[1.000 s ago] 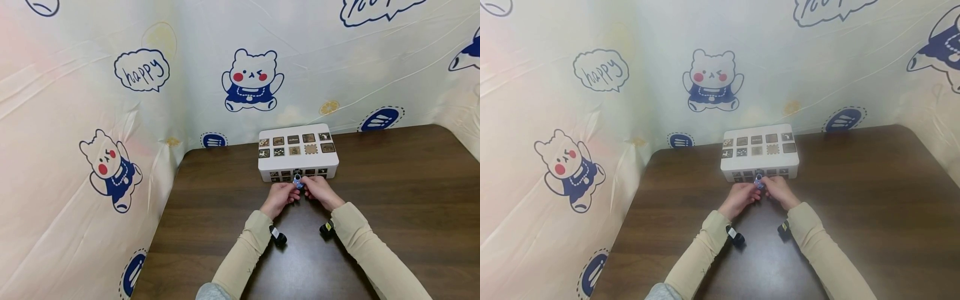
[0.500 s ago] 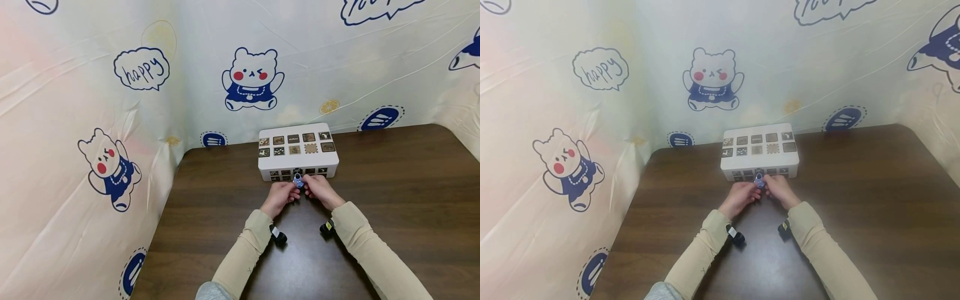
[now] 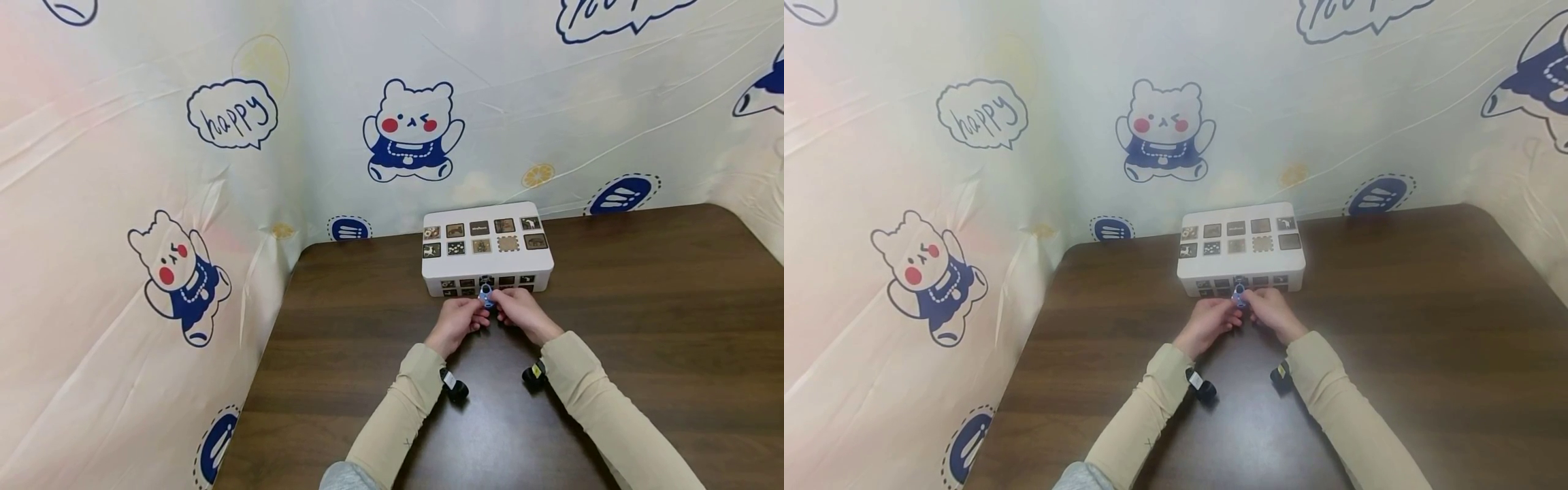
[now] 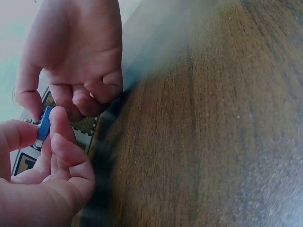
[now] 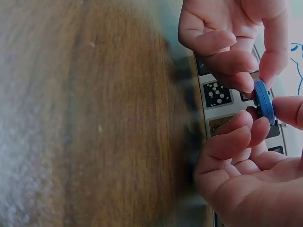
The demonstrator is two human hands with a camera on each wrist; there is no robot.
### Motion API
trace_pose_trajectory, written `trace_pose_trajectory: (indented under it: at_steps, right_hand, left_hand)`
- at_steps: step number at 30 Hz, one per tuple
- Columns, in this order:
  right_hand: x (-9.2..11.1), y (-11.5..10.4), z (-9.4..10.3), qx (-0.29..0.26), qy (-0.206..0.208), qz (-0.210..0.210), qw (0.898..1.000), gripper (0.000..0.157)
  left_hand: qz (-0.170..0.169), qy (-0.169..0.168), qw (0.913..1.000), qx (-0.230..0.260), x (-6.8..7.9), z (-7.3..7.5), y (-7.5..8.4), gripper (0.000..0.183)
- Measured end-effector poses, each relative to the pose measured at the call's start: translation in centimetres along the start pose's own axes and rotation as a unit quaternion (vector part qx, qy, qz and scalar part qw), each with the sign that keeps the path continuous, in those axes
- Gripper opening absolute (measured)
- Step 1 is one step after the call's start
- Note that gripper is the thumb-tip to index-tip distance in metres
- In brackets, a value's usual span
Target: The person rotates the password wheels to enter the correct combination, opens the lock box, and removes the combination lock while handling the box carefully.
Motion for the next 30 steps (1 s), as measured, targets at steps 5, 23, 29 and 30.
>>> trace_pose_trajectory:
  at_steps: [5,23,29,30]
  right_hand:
    - [0.13,-0.2,-0.02,0.01,0.001,0.009,1.0,0.027]
    - [0.07,-0.32,-0.02,0.041,0.003,0.029,0.999,0.03]
    - [0.1,-0.29,0.01,0.039,0.004,0.025,0.999,0.03]
    - [0.11,-0.31,0.0,0.038,0.003,0.025,0.999,0.03]
  left_hand:
    - [0.0,-0.004,1.0,0.001,0.21,-0.02,0.06,0.02]
    - [-0.003,-0.003,1.0,0.002,0.32,-0.08,0.24,0.021]
    - [-0.006,-0.012,0.9999,-0.002,0.48,-0.16,0.46,0.021]
    - [-0.008,-0.013,0.9999,-0.003,0.47,-0.16,0.49,0.021]
Point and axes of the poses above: each hand's wrist, its own x-axis away from the middle knuckle, its own z-axis out of the back of the hand, y = z × x, the point moved 10 cm from there along -x, towards the middle knuckle, and after that the axes turned 14 degrees about y, right-handed, at the moved point
